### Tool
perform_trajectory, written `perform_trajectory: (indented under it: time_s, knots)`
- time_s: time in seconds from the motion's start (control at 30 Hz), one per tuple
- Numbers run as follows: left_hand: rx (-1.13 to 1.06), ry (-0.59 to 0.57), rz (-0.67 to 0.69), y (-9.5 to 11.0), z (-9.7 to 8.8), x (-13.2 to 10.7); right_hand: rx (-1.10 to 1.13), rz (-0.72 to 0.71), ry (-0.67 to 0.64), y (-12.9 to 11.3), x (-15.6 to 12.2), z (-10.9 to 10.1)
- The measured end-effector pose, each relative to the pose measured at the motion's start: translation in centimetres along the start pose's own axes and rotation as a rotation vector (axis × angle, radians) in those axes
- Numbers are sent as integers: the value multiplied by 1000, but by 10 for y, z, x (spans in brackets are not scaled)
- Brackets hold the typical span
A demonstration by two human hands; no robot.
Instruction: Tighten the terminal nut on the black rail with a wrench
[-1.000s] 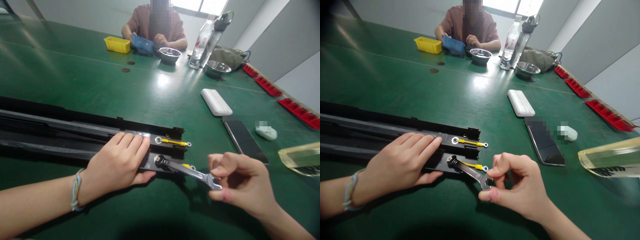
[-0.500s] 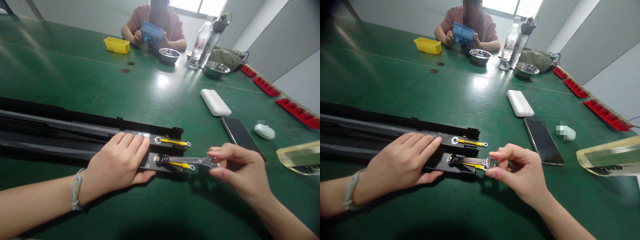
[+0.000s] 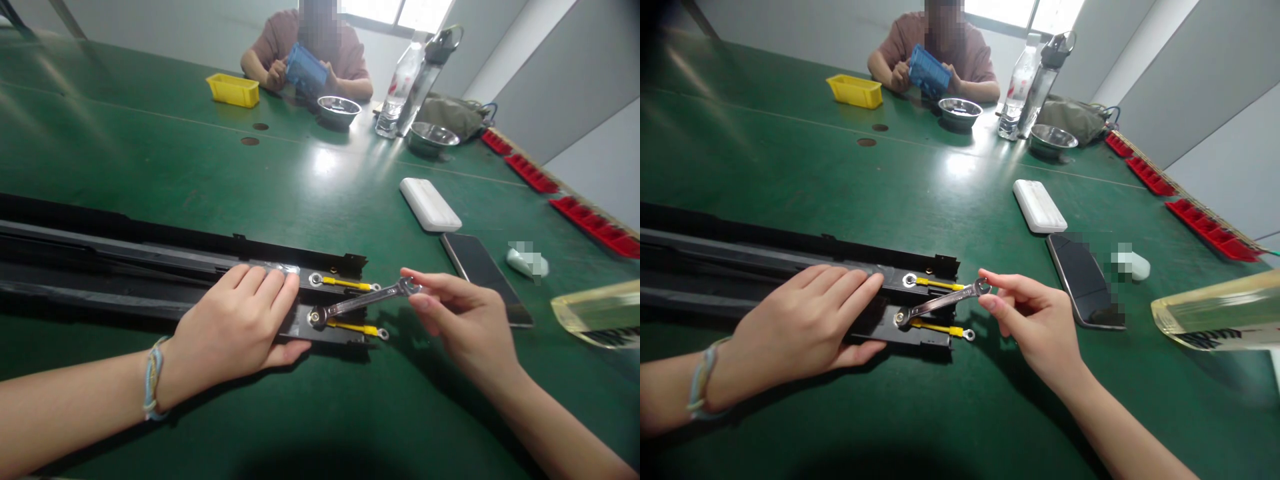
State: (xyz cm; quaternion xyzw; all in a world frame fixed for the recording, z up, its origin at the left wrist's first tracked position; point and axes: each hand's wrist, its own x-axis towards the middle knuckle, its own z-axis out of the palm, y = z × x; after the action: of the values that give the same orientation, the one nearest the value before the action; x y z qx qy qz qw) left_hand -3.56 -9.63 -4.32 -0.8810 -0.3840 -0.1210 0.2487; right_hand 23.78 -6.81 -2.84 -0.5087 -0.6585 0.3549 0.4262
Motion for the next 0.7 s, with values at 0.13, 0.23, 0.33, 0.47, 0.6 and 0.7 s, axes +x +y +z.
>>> perform_trajectory:
  time_s: [0.13, 0.23, 0.33, 0.47, 0.6, 0.7]
  knots:
    - [5, 7, 3, 0, 0, 1, 76, -44, -21, -1, -2, -4]
    - [4, 11, 4, -1, -1, 0, 91, -101, -47, -4, -5, -6]
    - [4, 10, 0, -1, -1, 0, 95, -153, -66, -6, -8, -6]
    - [6, 1, 3, 0, 0, 1, 214, -173, -152, -5, -11, -4]
    - [7, 4, 8, 0, 1, 4, 310, -179, -260, -5, -15, -3]
    - [6, 5, 2, 0, 2, 4, 305, -214, -286, -6, -17, -2]
